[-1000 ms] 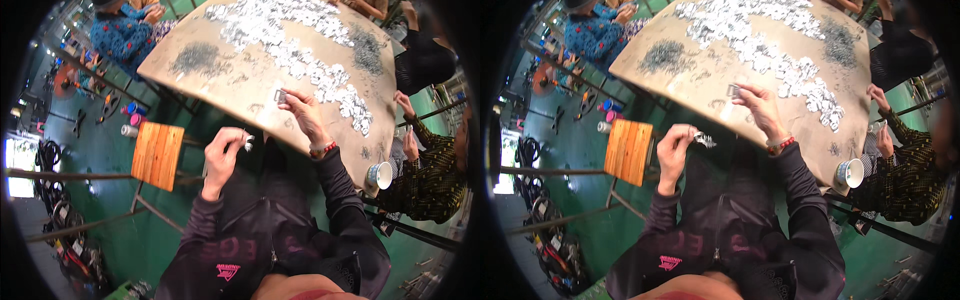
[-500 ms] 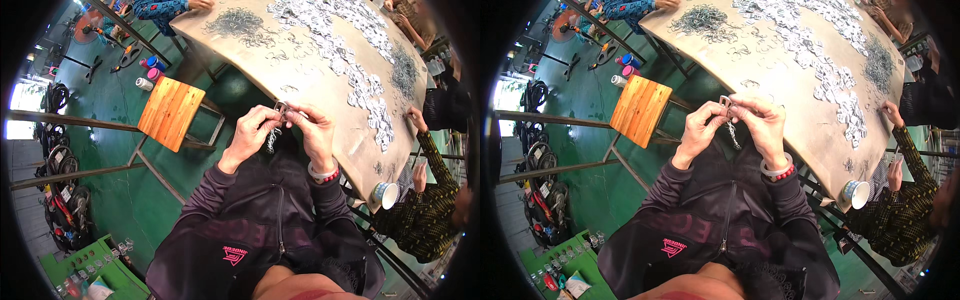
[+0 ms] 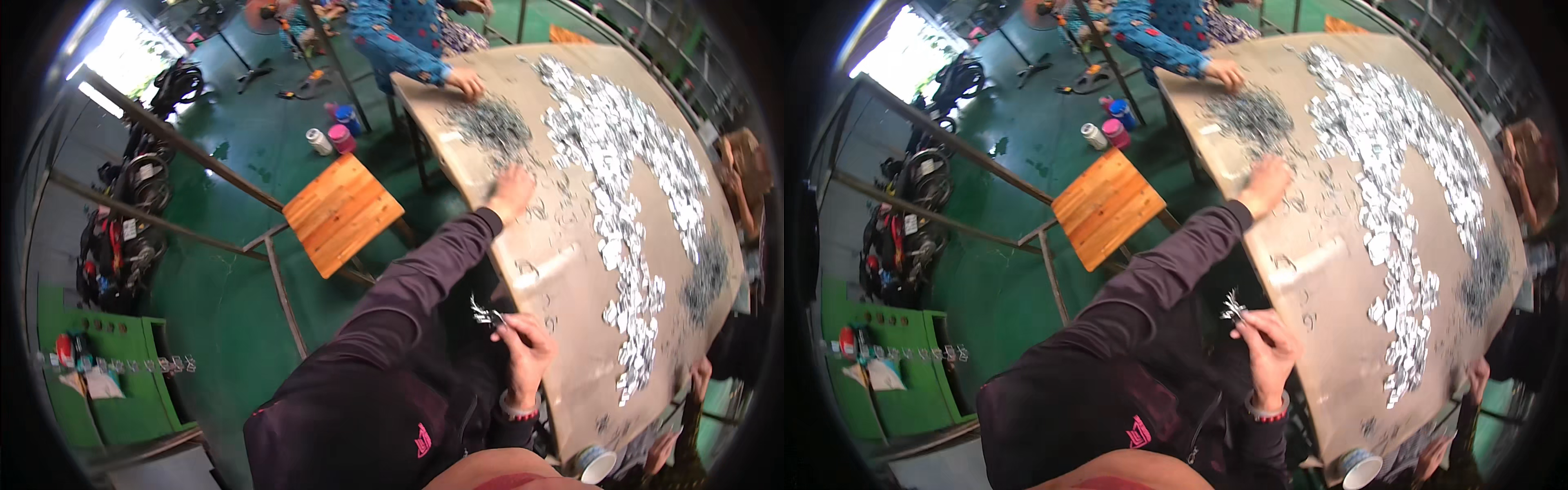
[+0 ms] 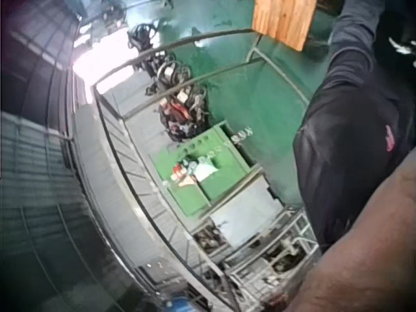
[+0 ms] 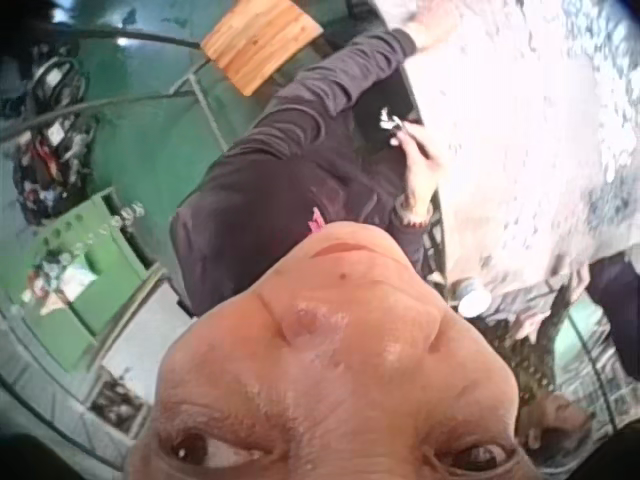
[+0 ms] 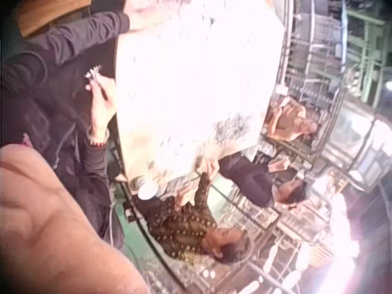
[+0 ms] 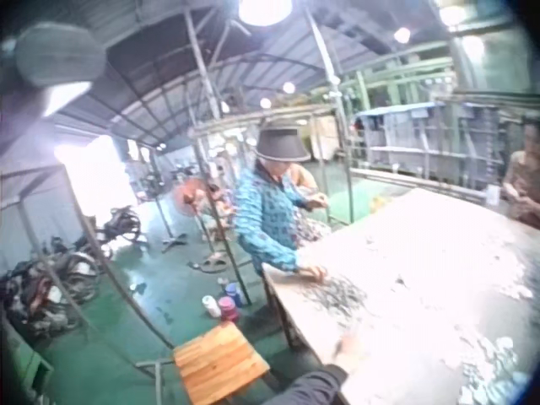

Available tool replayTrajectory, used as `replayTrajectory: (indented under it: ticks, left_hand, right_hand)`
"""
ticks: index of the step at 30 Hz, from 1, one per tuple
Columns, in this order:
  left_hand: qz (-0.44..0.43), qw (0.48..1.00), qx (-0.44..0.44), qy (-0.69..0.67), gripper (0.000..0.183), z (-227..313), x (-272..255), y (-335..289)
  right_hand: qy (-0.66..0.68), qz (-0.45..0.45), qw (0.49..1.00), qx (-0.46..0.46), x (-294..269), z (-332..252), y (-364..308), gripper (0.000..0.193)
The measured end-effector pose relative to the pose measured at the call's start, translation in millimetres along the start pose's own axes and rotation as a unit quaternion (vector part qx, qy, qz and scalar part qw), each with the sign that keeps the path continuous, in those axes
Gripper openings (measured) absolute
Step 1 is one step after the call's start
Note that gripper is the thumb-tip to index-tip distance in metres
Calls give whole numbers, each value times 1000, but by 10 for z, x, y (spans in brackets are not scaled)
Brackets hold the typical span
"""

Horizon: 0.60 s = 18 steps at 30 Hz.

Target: The person assembles small metal links into a chain by hand at a table, periodically hanging the completed sections on a rack.

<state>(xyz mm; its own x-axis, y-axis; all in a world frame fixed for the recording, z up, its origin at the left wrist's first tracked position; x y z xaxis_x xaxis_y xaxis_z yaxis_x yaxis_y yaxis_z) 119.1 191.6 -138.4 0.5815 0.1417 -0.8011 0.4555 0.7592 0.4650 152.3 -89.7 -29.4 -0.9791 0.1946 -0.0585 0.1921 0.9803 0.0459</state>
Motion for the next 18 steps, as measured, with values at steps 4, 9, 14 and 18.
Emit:
replayTrajectory:
  ticks: [4,9,14,18]
  left_hand:
    - [-1,999,-35,31,16,175,-7,8]
    - [53,984,-89,-146,19,-57,-325,-128]
    - [74,934,-85,-339,9,102,-998,-398]
    - [-32,803,-111,-584,12,827,-1653,-798]
  right_hand:
    - [42,20,999,10,-8,72,15,17]
    - [33,29,999,-8,15,38,-23,17]
    - [46,66,997,-16,-30,-31,-99,17]
    - [18,107,994,11,-131,-33,-87,20]
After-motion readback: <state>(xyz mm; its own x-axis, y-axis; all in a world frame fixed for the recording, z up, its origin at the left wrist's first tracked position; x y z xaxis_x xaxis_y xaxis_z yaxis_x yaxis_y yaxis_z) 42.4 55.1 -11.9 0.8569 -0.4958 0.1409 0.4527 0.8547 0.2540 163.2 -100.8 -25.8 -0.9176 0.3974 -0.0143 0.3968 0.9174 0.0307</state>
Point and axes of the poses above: each hand's wrist, its own y-axis towards the middle knuckle, its own x-axis out of the palm, z = x × y, the point moved 5 cm from there along y, towards the middle knuckle, and after that the axes turned 14 degrees about -y, right-handed, at the moved point
